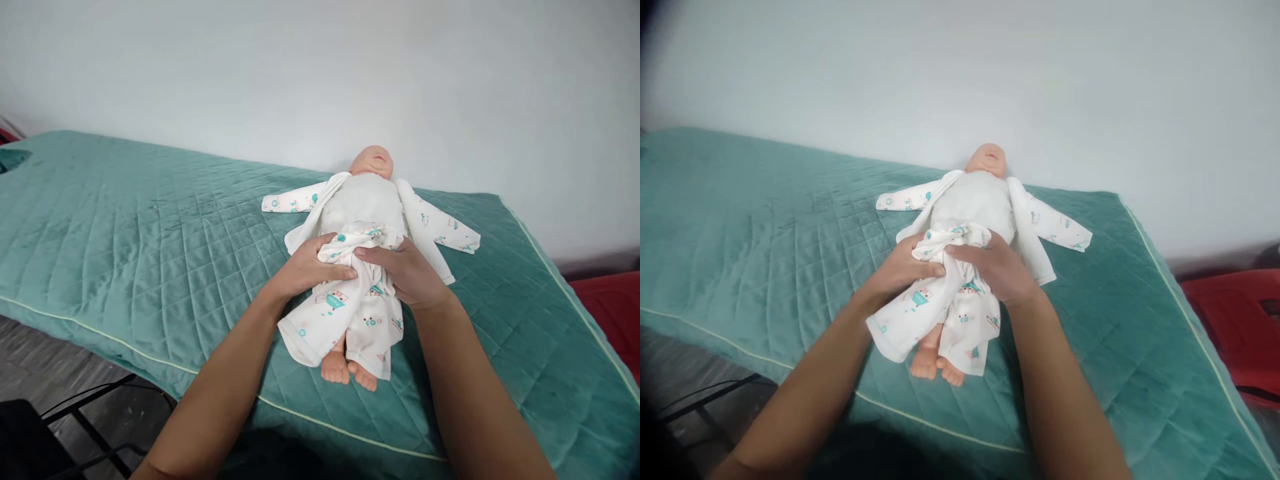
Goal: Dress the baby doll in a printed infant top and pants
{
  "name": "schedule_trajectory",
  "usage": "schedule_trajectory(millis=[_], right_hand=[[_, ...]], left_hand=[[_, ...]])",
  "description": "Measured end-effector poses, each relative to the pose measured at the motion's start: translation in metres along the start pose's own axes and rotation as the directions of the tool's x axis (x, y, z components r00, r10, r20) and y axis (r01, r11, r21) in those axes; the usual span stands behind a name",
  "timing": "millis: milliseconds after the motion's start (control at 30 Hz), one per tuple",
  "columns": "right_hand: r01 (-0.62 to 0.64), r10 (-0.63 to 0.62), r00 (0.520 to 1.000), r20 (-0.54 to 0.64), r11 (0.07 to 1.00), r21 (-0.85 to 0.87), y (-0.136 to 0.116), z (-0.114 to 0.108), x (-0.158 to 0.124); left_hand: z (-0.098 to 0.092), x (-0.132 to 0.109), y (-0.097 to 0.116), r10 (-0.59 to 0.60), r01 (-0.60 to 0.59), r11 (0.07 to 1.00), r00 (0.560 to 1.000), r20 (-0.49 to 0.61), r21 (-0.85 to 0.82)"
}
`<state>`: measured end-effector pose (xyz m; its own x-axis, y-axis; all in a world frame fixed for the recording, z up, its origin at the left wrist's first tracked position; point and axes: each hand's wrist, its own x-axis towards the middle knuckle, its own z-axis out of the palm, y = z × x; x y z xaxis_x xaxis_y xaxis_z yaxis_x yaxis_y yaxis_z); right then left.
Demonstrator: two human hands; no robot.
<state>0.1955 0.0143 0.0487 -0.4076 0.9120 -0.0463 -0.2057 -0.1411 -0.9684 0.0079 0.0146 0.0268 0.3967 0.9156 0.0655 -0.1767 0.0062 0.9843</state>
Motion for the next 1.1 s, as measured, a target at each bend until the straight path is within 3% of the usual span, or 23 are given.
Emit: schedule_trajectory(millis=[133,300,500,733,967,1100], right_hand=[[-0.010,0.007,1.000,-0.020,0.992,-0.127,-0.002,0.003,0.000],[0.013,0.010,0.998,0.069,0.944,-0.329,-0.010,0.004,-0.002],[0.054,0.059,0.965,0.256,0.909,-0.413,-0.018,-0.006,-0.007],[0.147,0.059,0.940,0.337,0.819,-0.554,-0.019,-0.007,-0.007],[0.233,0.059,0.912,0.407,0.741,-0.629,-0.017,-0.009,-0.004],[0.225,0.111,0.897,0.428,0.719,-0.657,-0.015,-0.010,-0.003]], left_hand=[[0.005,-0.007,0.002,-0.041,0.032,0.997,0.992,-0.122,-0.075],[0.019,-0.027,-0.004,-0.013,-0.068,0.969,0.945,-0.327,-0.236],[0.055,-0.071,-0.003,-0.092,-0.040,0.936,0.930,-0.355,-0.348],[0.091,-0.109,0.016,-0.290,0.099,0.906,0.853,-0.434,-0.412],[0.120,-0.141,0.034,-0.349,0.099,0.863,0.826,-0.443,-0.496],[0.132,-0.152,0.029,-0.407,0.073,0.809,0.786,-0.466,-0.584]])
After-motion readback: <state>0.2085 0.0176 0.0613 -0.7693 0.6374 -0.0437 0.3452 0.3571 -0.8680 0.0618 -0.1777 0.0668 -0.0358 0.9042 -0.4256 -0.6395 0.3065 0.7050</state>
